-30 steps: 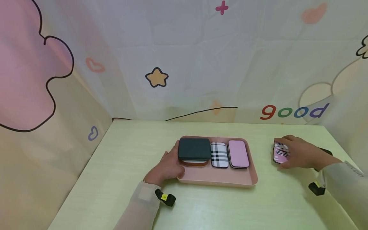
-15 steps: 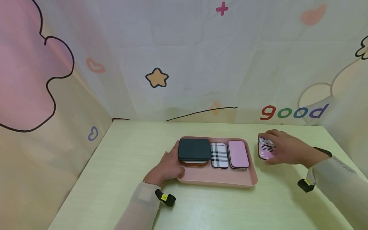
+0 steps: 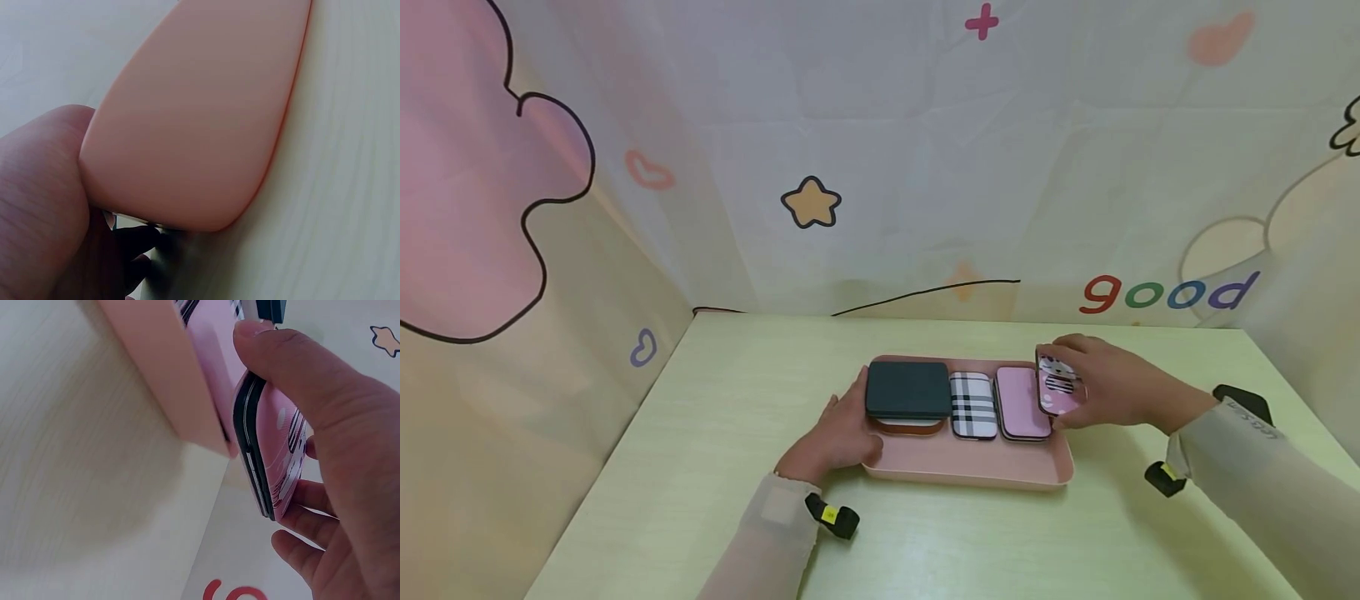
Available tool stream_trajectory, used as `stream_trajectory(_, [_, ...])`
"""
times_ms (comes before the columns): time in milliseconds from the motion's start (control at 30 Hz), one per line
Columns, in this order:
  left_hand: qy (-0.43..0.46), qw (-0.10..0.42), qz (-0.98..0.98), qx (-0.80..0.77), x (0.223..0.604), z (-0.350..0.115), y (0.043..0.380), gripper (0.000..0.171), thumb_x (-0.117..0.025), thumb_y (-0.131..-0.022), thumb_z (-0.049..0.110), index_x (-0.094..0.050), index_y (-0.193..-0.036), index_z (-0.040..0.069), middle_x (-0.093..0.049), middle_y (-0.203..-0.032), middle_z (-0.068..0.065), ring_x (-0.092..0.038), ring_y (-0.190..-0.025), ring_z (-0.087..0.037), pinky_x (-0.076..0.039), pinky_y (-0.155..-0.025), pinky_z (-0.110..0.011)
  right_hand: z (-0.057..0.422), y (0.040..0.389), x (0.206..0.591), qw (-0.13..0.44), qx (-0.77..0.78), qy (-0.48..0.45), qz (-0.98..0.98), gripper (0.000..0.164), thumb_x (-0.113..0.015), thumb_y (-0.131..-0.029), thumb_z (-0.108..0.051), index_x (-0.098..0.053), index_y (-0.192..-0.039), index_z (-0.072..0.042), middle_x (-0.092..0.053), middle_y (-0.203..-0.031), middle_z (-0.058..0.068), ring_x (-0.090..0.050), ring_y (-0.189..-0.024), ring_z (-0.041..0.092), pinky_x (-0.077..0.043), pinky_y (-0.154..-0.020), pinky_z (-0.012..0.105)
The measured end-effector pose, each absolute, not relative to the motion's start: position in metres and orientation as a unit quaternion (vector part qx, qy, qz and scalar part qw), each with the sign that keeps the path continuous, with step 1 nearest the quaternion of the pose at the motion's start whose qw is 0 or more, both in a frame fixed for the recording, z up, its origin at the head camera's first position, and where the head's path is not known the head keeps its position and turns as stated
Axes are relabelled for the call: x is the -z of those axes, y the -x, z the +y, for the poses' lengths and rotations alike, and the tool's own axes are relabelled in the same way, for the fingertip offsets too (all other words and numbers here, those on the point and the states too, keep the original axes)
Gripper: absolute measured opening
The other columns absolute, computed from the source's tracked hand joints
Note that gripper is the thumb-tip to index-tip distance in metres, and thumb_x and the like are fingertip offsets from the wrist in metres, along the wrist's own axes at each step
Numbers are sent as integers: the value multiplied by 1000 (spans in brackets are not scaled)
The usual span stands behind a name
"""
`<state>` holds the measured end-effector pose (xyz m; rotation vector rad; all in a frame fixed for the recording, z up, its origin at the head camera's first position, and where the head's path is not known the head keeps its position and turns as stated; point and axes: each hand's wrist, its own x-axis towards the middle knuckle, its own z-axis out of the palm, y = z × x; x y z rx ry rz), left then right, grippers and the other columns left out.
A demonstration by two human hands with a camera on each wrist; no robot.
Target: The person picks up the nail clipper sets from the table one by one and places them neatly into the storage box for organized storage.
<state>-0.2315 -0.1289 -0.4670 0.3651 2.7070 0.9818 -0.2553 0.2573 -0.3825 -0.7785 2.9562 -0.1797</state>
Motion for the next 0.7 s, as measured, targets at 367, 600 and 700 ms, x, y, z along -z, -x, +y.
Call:
stream_trajectory(367, [-128,120,922,-345,467,-129,231,115,-68,-71,13,4,-161,8,-13,-168,-5,-18,-153,-19,-6,-124,-52,224,259,381,54,62,276,958,97,-85,-68,-58,-48,-149,-21,-49,-145,9,-50,-128,33,-46,-103,54])
stream_trajectory(600, [-127,122,923,-342,466,-129,230,114,-67,-72,13,4,-161,8,-13,-168,-5,-17,-154,-20,-6,-124,-52,215,263,381,61,53,278,957,97,-83,-69,-62,-47,-150,-23,-47,-147,10,-49,-129,35,-44,-104,56])
stream_trajectory(700, [-125,123,925,-338,467,-130,230,114,-67,-73,13,4,-161,9,-13,-168,-5,-17,-154,-19,-6,-124,-51,208,264,381,66,53,278,957,100,-83,-67,-63,-46,-150,-22,-48,-147,10,-49,-130,36,-44,-105,57])
